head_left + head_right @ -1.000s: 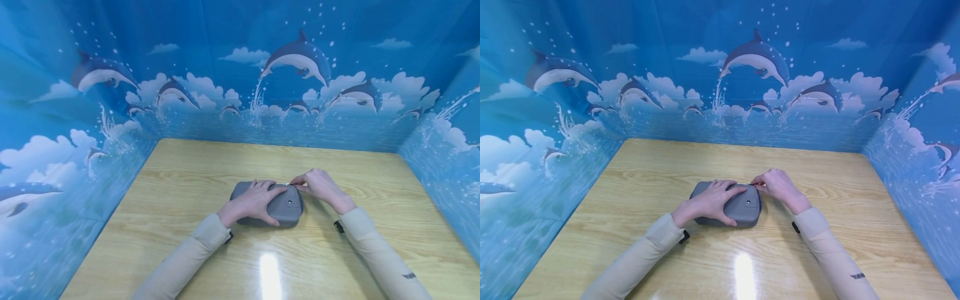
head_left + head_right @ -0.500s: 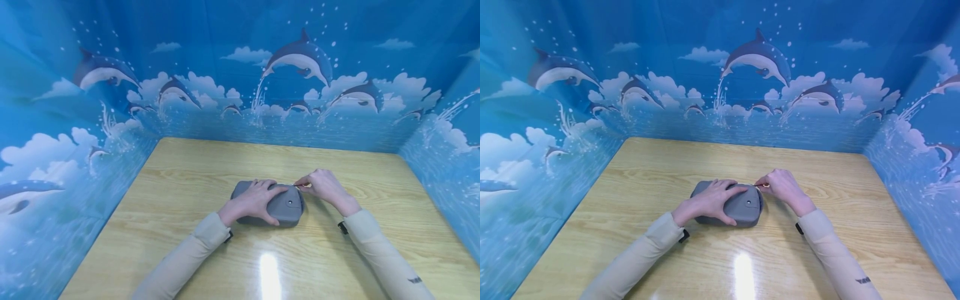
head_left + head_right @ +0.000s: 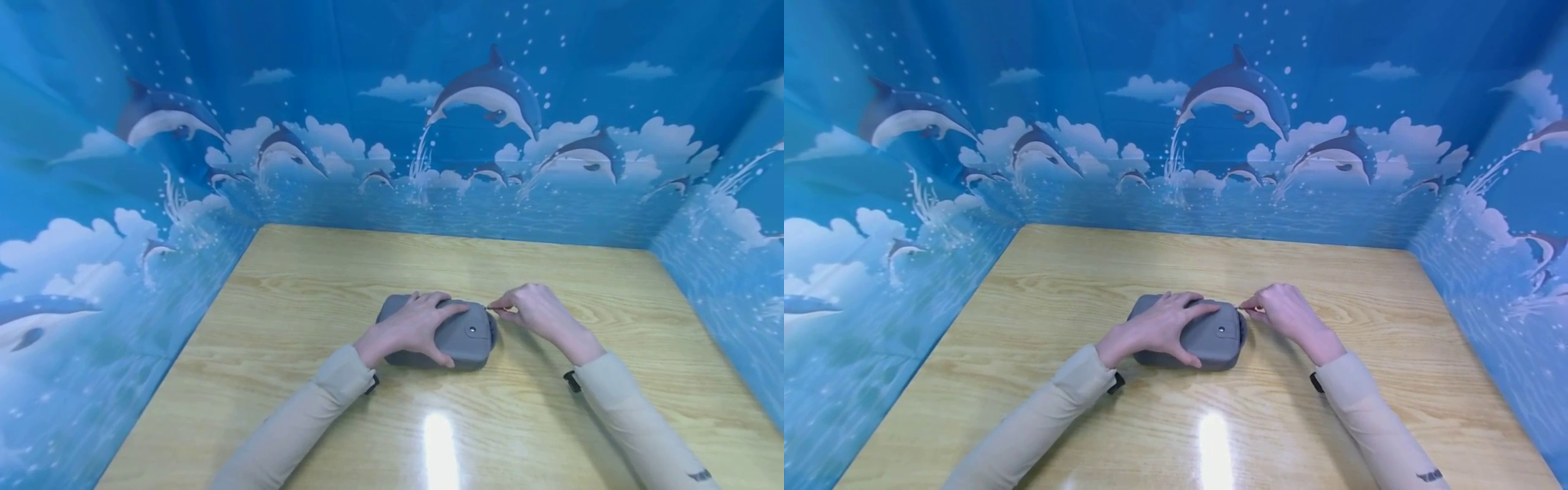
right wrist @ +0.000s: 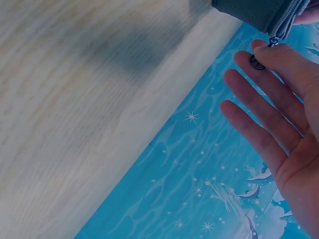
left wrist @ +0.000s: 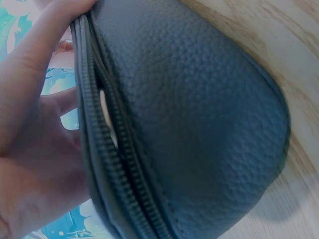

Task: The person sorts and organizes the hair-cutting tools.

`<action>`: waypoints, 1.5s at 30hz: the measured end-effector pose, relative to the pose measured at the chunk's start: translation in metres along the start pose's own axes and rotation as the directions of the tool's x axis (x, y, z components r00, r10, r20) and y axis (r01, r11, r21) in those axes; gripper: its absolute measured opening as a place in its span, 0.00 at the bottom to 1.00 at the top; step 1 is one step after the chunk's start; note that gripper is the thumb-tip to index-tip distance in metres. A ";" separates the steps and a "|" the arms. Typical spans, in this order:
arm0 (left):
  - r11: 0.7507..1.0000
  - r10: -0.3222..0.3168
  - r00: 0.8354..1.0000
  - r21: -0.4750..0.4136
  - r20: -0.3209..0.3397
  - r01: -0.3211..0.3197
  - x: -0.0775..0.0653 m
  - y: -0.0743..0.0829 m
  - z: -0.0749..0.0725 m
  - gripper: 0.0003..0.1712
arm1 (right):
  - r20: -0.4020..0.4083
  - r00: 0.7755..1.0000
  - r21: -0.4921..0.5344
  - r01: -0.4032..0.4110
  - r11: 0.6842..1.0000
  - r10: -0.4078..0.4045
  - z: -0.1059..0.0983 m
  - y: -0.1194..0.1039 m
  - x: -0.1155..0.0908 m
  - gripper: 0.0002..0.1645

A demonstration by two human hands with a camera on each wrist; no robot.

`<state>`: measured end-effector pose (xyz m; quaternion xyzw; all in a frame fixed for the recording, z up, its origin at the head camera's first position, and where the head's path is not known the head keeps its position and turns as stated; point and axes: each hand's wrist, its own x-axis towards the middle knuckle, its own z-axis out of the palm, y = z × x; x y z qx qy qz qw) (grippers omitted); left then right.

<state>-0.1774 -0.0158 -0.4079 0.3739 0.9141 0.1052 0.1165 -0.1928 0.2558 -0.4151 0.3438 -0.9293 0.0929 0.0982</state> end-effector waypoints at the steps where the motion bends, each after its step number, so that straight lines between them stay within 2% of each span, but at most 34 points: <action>1: 1.000 0.000 1.000 -0.001 0.000 0.000 0.000 0.000 0.000 0.62 | -0.002 1.000 0.001 0.004 1.000 -0.004 0.000 0.000 -0.001 0.09; 10: 1.000 0.008 1.000 -0.004 -0.013 -0.008 0.001 -0.001 0.001 0.62 | -0.018 1.000 0.001 0.018 1.000 -0.018 -0.003 -0.008 -0.013 0.09; 22: 1.000 0.009 0.999 0.001 -0.039 -0.009 0.003 0.000 0.002 0.62 | -0.067 0.998 -0.055 0.002 0.998 -0.006 -0.002 -0.020 -0.025 0.09; 28: 1.000 0.014 0.999 0.012 -0.048 -0.013 0.004 0.000 0.002 0.62 | -0.062 0.998 -0.061 -0.011 0.998 0.007 -0.001 -0.024 -0.029 0.10; 45: 1.000 0.002 0.998 0.019 -0.056 -0.001 0.006 0.001 0.003 0.62 | -0.111 0.994 -0.086 0.014 0.996 -0.024 -0.003 -0.046 -0.048 0.08</action>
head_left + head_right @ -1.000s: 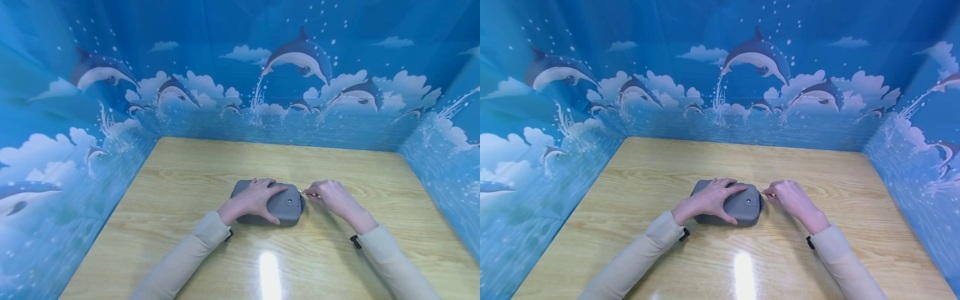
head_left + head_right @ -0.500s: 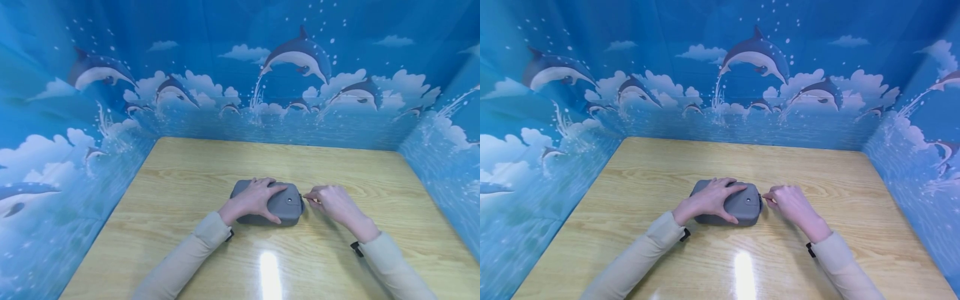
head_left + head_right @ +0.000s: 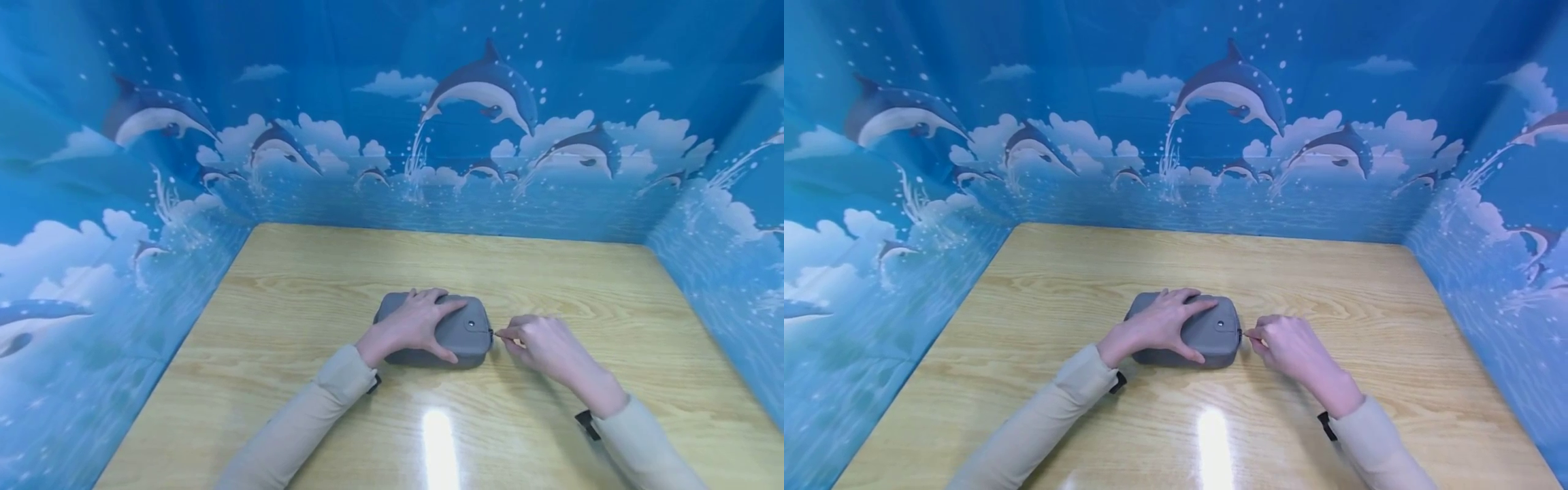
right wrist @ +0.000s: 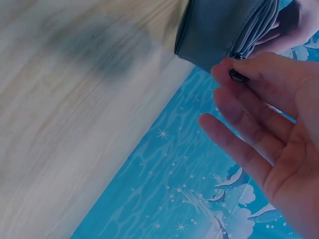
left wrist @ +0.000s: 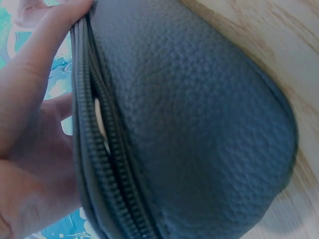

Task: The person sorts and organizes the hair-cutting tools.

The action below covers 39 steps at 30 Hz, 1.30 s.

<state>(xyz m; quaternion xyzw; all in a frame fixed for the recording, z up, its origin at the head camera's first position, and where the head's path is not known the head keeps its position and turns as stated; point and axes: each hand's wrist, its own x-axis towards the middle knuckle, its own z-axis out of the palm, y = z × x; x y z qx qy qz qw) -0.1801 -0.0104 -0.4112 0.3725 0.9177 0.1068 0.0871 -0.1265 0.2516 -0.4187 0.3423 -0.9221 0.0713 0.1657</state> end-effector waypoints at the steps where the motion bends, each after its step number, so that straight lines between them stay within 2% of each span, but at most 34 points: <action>1: 1.000 -0.004 1.000 -0.001 0.001 0.004 0.000 0.000 0.000 0.62 | -0.003 1.000 0.000 0.005 1.000 -0.005 0.000 -0.001 -0.001 0.08; 12: 1.000 -0.009 1.000 0.007 0.000 0.009 0.000 0.000 -0.001 0.62 | -0.015 1.000 0.049 0.000 0.999 0.001 -0.003 -0.013 -0.008 0.08; 30: 1.000 -0.009 1.000 -0.008 0.014 0.009 0.000 0.000 -0.001 0.63 | -0.061 0.998 0.173 0.038 0.984 -0.028 0.002 -0.020 -0.012 0.08; 39: 1.000 -0.009 1.000 0.005 0.003 0.009 0.000 0.001 0.002 0.64 | -0.006 1.000 0.272 0.011 0.962 -0.010 0.000 -0.030 -0.012 0.08</action>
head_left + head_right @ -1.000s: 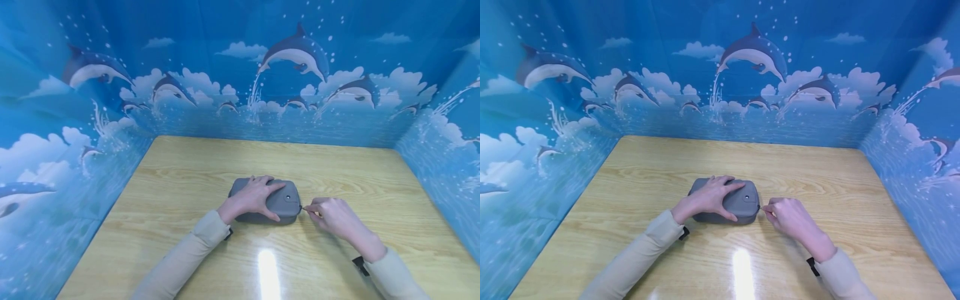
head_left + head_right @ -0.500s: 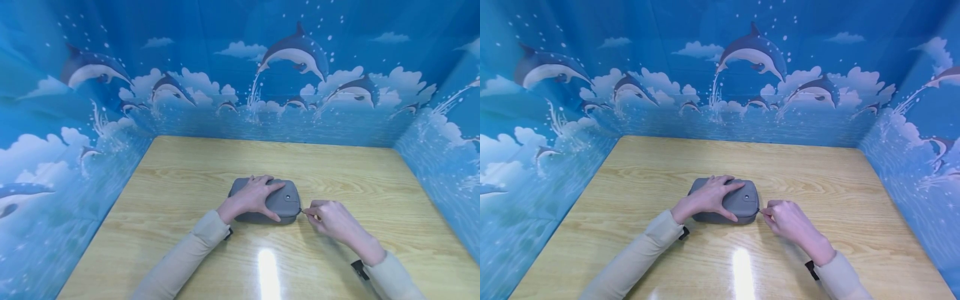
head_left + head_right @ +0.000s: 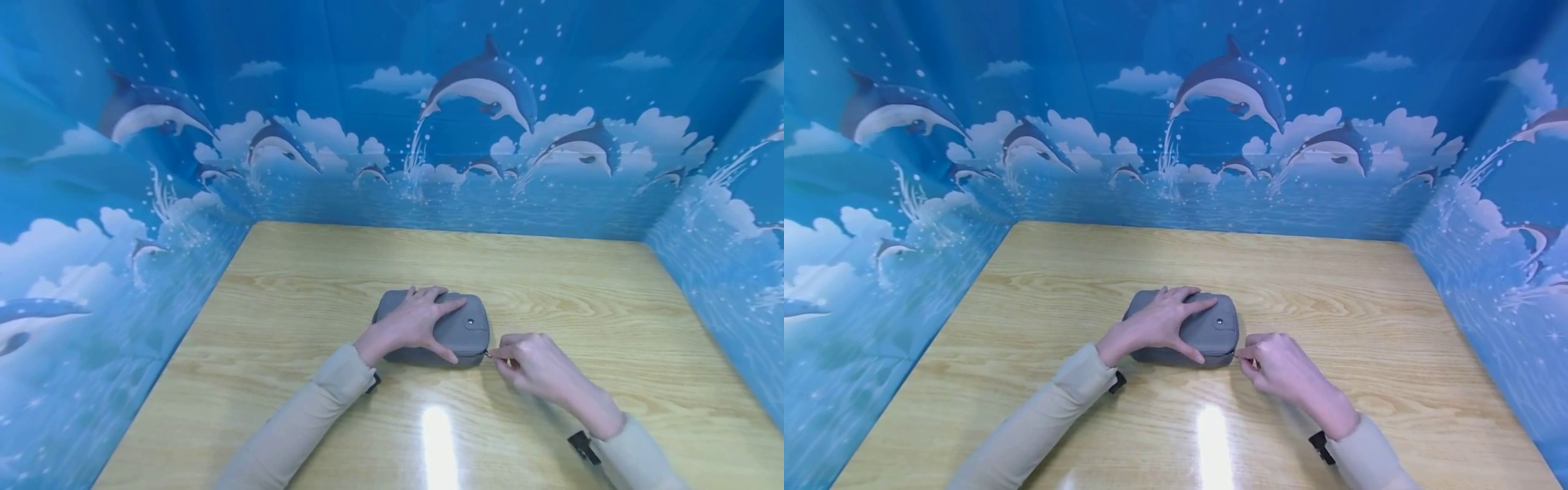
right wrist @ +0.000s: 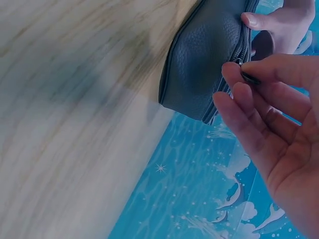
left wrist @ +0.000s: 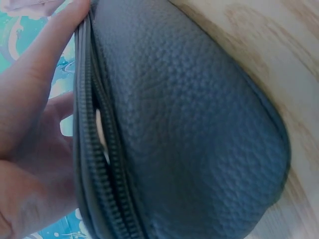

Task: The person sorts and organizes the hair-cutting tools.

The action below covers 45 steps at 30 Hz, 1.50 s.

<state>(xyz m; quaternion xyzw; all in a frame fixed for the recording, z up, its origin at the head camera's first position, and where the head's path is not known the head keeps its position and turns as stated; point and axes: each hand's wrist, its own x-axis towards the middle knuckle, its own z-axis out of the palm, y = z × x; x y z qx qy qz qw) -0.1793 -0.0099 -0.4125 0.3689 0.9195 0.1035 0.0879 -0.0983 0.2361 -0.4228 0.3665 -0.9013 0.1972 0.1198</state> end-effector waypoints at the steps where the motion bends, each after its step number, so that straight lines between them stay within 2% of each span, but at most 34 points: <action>1: 1.000 0.000 1.000 0.000 0.001 0.000 0.000 0.000 0.000 0.64 | 0.004 1.000 0.002 -0.005 1.000 0.005 0.000 -0.001 0.000 0.08; 11: 1.000 -0.008 1.000 -0.010 0.011 0.008 0.002 0.002 -0.001 0.65 | -0.022 0.999 0.053 0.036 0.998 -0.035 0.003 -0.005 0.002 0.07; 28: 1.000 -0.018 1.000 0.004 -0.019 0.018 0.001 0.002 0.002 0.66 | -0.027 0.999 0.060 -0.016 0.998 0.018 0.021 -0.025 0.015 0.03; 38: 0.999 -0.032 0.999 0.006 -0.030 0.032 -0.002 0.003 0.002 0.67 | 0.040 0.985 0.065 -0.173 0.983 0.170 0.019 -0.026 0.015 0.02; 42: 1.000 -0.029 0.999 -0.005 -0.031 0.029 -0.006 0.006 0.004 0.65 | 0.069 0.969 0.058 -0.243 0.968 0.239 0.018 -0.027 0.014 0.10; 45: 0.999 0.009 0.997 0.040 -0.075 -0.006 -0.012 0.010 0.006 0.61 | 0.083 0.949 0.066 -0.309 0.949 0.304 0.017 -0.028 0.012 0.14</action>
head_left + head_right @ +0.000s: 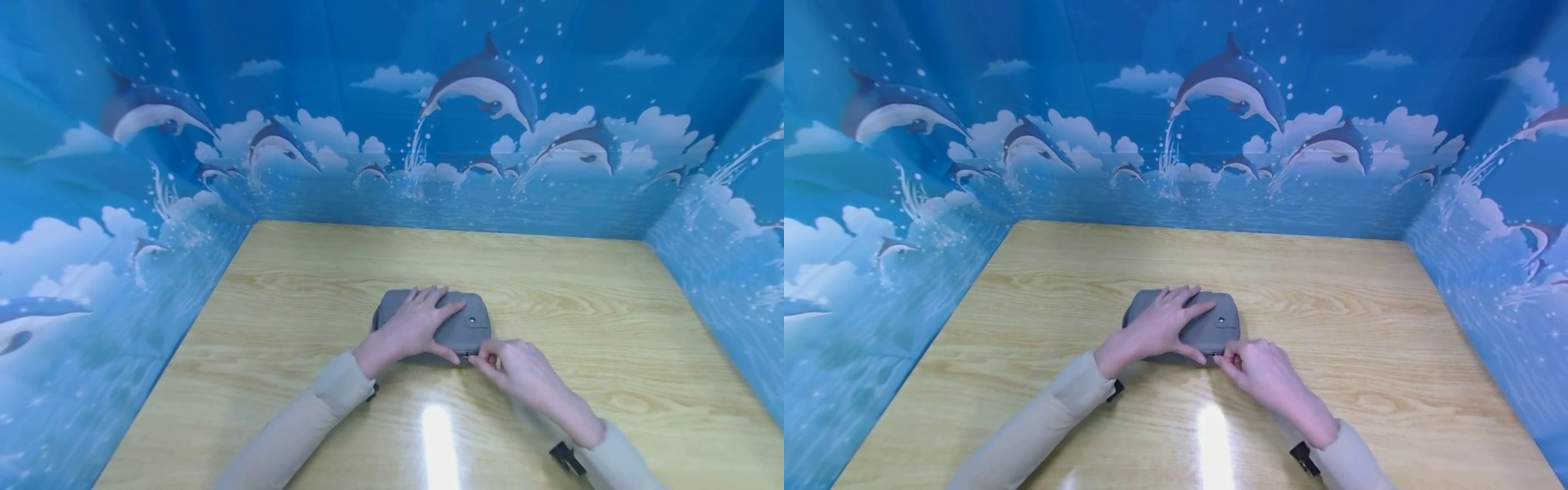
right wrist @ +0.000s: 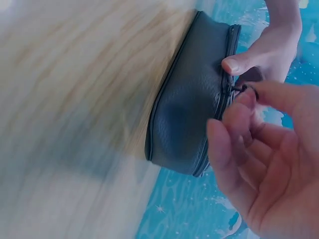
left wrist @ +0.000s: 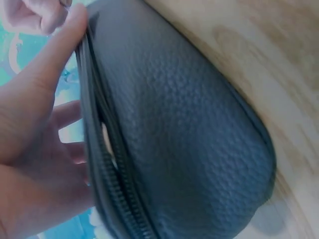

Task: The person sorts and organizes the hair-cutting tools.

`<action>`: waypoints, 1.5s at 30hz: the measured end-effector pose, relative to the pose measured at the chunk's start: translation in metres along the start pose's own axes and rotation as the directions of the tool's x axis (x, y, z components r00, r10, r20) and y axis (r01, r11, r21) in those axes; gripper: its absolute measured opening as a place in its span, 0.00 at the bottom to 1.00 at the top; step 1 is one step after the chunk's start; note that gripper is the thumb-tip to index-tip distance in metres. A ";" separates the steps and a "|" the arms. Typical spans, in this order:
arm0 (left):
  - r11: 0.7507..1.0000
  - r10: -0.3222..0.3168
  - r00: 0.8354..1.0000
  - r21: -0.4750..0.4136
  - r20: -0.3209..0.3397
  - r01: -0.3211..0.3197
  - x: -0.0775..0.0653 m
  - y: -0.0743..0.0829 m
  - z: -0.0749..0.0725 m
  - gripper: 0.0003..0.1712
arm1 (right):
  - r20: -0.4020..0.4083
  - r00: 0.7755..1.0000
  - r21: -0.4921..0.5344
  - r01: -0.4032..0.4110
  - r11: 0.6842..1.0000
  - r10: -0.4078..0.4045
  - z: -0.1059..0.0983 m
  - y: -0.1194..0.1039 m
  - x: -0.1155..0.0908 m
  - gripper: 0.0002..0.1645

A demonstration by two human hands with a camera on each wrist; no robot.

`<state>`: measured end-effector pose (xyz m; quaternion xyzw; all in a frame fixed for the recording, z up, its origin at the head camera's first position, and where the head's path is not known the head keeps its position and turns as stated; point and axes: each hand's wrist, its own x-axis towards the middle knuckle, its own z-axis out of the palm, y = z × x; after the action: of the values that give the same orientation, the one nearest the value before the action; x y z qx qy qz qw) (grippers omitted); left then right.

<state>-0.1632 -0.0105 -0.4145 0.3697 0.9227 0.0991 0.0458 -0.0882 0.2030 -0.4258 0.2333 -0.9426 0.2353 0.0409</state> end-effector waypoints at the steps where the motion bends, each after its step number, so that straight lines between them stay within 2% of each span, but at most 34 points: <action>1: 1.000 0.018 0.999 0.016 -0.026 -0.018 -0.002 0.002 0.000 0.59 | 0.004 1.000 0.009 -0.026 1.000 0.025 -0.001 -0.001 0.000 0.15; 3: 0.997 0.064 0.994 0.042 -0.089 -0.061 -0.006 0.008 0.000 0.52 | 0.015 0.997 0.048 -0.075 0.996 0.075 -0.002 -0.002 -0.001 0.17; 6: 0.989 0.140 0.974 0.070 -0.181 -0.129 -0.011 0.020 0.001 0.38 | 0.039 0.990 0.131 -0.142 0.981 0.138 -0.004 -0.004 0.000 0.19; 8: 0.984 0.178 0.959 0.061 -0.220 -0.168 -0.012 0.027 0.002 0.30 | 0.042 0.986 0.175 -0.164 0.971 0.159 -0.004 -0.005 0.001 0.20; 10: 0.982 0.190 0.952 0.048 -0.239 -0.184 -0.013 0.034 0.003 0.26 | 0.038 0.985 0.198 -0.175 0.965 0.171 -0.004 -0.005 0.003 0.20; 14: 0.986 0.148 0.961 -0.037 -0.234 -0.161 -0.011 0.041 0.008 0.21 | 0.034 0.984 0.210 -0.179 0.961 0.176 -0.002 -0.006 0.003 0.19; 19: 0.986 0.091 0.981 -0.125 -0.173 -0.114 -0.009 0.044 0.011 0.13 | 0.045 0.988 0.234 -0.153 0.960 0.147 -0.002 -0.004 0.001 0.15; 22: 0.983 0.052 0.987 -0.168 -0.151 -0.077 -0.008 0.045 0.009 0.09 | -0.005 0.996 0.220 -0.087 0.972 0.090 -0.004 0.000 0.000 0.09; 25: 0.982 0.010 0.990 -0.188 -0.141 -0.036 -0.010 0.045 0.007 0.08 | -0.132 0.991 0.137 0.054 0.989 -0.036 -0.006 0.007 0.001 0.01; 27: 0.984 -0.014 0.990 -0.179 -0.141 -0.011 -0.011 0.044 0.006 0.06 | -0.225 0.962 0.044 0.170 0.984 -0.156 -0.006 0.012 0.002 0.08; 29: 0.985 -0.035 0.990 -0.169 -0.139 0.011 -0.013 0.044 0.006 0.06 | -0.274 0.922 -0.034 0.275 0.961 -0.273 -0.006 0.016 0.005 0.16; 31: 0.989 -0.050 0.988 -0.142 -0.147 0.029 -0.015 0.044 0.006 0.07 | -0.277 0.887 -0.085 0.360 0.929 -0.370 -0.006 0.019 0.008 0.22; 33: 0.993 -0.057 0.987 -0.106 -0.153 0.041 -0.017 0.043 0.005 0.08 | -0.253 0.863 -0.127 0.418 0.899 -0.437 -0.005 0.021 0.011 0.24; 37: 0.997 -0.057 0.987 -0.057 -0.153 0.049 -0.020 0.043 0.006 0.09 | -0.199 0.848 -0.155 0.468 0.870 -0.491 0.000 0.022 0.017 0.24; 45: 0.993 -0.062 0.989 -0.110 -0.137 0.047 -0.022 0.043 0.011 0.09 | -0.202 0.851 -0.157 0.461 0.873 -0.485 0.005 0.026 0.019 0.23</action>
<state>-0.1167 0.0063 -0.4153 0.3334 0.9269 0.1726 0.0032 -0.1162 0.2129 -0.4373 0.4263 -0.8552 0.1953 0.2209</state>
